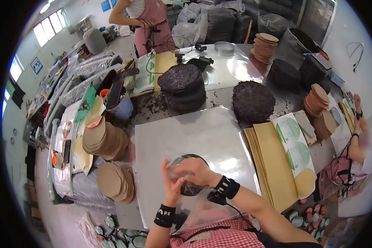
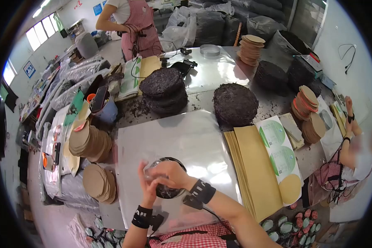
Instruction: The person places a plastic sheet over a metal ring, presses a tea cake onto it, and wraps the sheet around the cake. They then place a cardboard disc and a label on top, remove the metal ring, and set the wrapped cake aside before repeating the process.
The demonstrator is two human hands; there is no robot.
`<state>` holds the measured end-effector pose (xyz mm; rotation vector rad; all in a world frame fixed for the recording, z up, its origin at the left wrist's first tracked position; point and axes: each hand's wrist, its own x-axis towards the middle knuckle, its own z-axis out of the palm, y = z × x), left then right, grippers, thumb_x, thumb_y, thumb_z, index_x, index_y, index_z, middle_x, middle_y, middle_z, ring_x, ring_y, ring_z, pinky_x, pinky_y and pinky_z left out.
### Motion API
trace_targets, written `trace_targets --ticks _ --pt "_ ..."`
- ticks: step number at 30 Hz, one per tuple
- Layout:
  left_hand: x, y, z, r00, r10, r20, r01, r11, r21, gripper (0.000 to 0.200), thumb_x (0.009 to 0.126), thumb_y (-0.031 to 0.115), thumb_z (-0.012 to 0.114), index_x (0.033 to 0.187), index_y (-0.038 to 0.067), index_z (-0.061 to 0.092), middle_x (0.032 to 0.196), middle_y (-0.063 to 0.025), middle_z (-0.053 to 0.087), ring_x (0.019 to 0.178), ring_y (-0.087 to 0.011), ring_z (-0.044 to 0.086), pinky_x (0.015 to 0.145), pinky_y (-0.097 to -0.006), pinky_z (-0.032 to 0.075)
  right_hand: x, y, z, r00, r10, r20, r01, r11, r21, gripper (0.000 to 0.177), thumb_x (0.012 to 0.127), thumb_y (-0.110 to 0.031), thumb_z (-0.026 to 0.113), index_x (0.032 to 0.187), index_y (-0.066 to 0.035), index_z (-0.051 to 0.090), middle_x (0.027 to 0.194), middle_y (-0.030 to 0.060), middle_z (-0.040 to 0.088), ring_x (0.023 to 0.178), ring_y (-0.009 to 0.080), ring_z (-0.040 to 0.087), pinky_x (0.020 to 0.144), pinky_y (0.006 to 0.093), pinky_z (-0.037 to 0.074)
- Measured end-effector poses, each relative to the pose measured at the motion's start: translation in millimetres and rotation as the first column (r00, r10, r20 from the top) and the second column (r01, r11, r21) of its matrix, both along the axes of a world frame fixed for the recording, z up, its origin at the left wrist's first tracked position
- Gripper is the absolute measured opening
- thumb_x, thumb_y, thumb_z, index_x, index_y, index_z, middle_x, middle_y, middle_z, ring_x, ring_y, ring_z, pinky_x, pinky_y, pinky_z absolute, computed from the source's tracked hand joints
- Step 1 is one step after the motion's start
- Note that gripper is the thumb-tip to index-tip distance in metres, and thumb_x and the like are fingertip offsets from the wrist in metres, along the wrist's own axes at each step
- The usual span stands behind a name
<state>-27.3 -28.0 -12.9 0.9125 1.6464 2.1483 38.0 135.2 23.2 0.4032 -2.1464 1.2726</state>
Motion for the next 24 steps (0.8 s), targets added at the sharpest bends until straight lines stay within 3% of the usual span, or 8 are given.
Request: trace_targets --ticks 1,3,5,8,12,16,21,24 --pt "-5 -5 -16 0.999 -0.019 -0.049 0.021 0.998 0.052 0.062 0.084 0.017 0.079 0.137 0.002 0.051 0.135 -0.0133 0.042 0.123 -0.0269 0.054 0.106 -0.0443 0.043 4 2 -13 0.993 -0.028 0.119 0.043 0.991 -0.127 0.025 0.096 -0.03 0.062 0.094 -0.007 0.068 0.089 0.0131 0.068 0.082 0.0283 0.066 0.077 0.0398 0.052" --pt "8 -4 13 0.958 -0.028 -0.284 -0.027 0.982 -0.188 0.025 0.089 0.022 0.071 0.102 0.001 0.065 0.12 -0.0122 0.053 0.111 -0.0292 0.054 0.1 -0.0421 0.043 19 5 -53 0.925 -0.039 0.378 0.181 0.92 -0.347 0.014 0.091 -0.02 0.064 0.092 -0.006 0.068 0.085 0.011 0.068 0.077 0.0253 0.066 0.072 0.0385 0.053" --pt "19 2 21 0.878 -0.017 -0.478 -0.211 0.883 -0.419 0.018 0.091 0.02 0.066 0.091 0.002 0.066 0.11 -0.0125 0.058 0.104 -0.0318 0.055 0.095 -0.0422 0.044 15 -7 -48 0.945 -0.134 0.298 0.296 0.741 -0.602 0.018 0.096 -0.019 0.063 0.086 -0.004 0.064 0.079 0.0119 0.066 0.07 0.0238 0.063 0.069 0.0368 0.052" --pt "21 14 9 0.712 -0.062 -0.699 -0.395 0.788 -0.472 0.015 0.084 0.011 0.066 0.094 0.001 0.069 0.102 -0.0138 0.063 0.1 -0.0365 0.053 0.092 -0.0475 0.044 18 -51 -26 0.832 -0.482 0.276 0.535 0.828 -0.166 0.012 0.096 -0.013 0.064 0.095 -0.001 0.065 0.089 0.0142 0.067 0.081 0.0286 0.066 0.076 0.0377 0.053" --pt "34 9 37 0.723 -0.037 -0.69 -0.391 0.801 -0.453 0.038 0.081 0.018 0.067 0.113 -0.002 0.063 0.12 -0.0164 0.062 0.12 -0.0382 0.054 0.102 -0.0488 0.042 35 -49 -10 0.852 -0.409 0.327 0.472 0.87 -0.143 0.024 0.094 -0.008 0.063 0.116 0.0 0.06 0.111 0.0191 0.064 0.101 0.0368 0.064 0.087 0.0409 0.052" --pt "32 -5 17 0.685 -0.24 -0.688 -0.328 0.741 -0.586 0.057 0.078 0.018 0.068 0.128 -0.003 0.055 0.134 -0.0186 0.056 0.129 -0.0377 0.051 0.109 -0.0488 0.039 63 -67 -13 0.8 -0.558 0.223 0.506 0.826 0.249 0.035 0.088 -0.009 0.067 0.122 -0.002 0.062 0.128 0.0177 0.059 0.116 0.0396 0.056 0.092 0.0471 0.052" --pt "39 -2 30 0.658 -0.161 -0.736 -0.365 0.786 -0.499 0.064 0.074 0.016 0.069 0.134 -0.003 0.054 0.132 -0.0198 0.056 0.13 -0.0373 0.05 0.109 -0.0519 0.038 72 -46 -1 0.751 -0.499 0.433 0.39 0.864 0.32 0.022 0.083 -0.009 0.068 0.104 -0.002 0.068 0.11 0.0138 0.063 0.105 0.0357 0.062 0.088 0.0433 0.053" --pt "36 -3 27 0.559 -0.335 -0.758 -0.384 0.706 -0.595 0.066 0.082 0.025 0.065 0.14 -0.003 0.052 0.147 -0.0201 0.051 0.142 -0.0356 0.043 0.115 -0.0527 0.032 56 -43 -22 0.738 -0.496 0.457 0.382 0.866 0.324 0.017 0.081 -0.008 0.067 0.098 -0.003 0.067 0.1 0.0153 0.063 0.1 0.0358 0.063 0.083 0.0443 0.053"
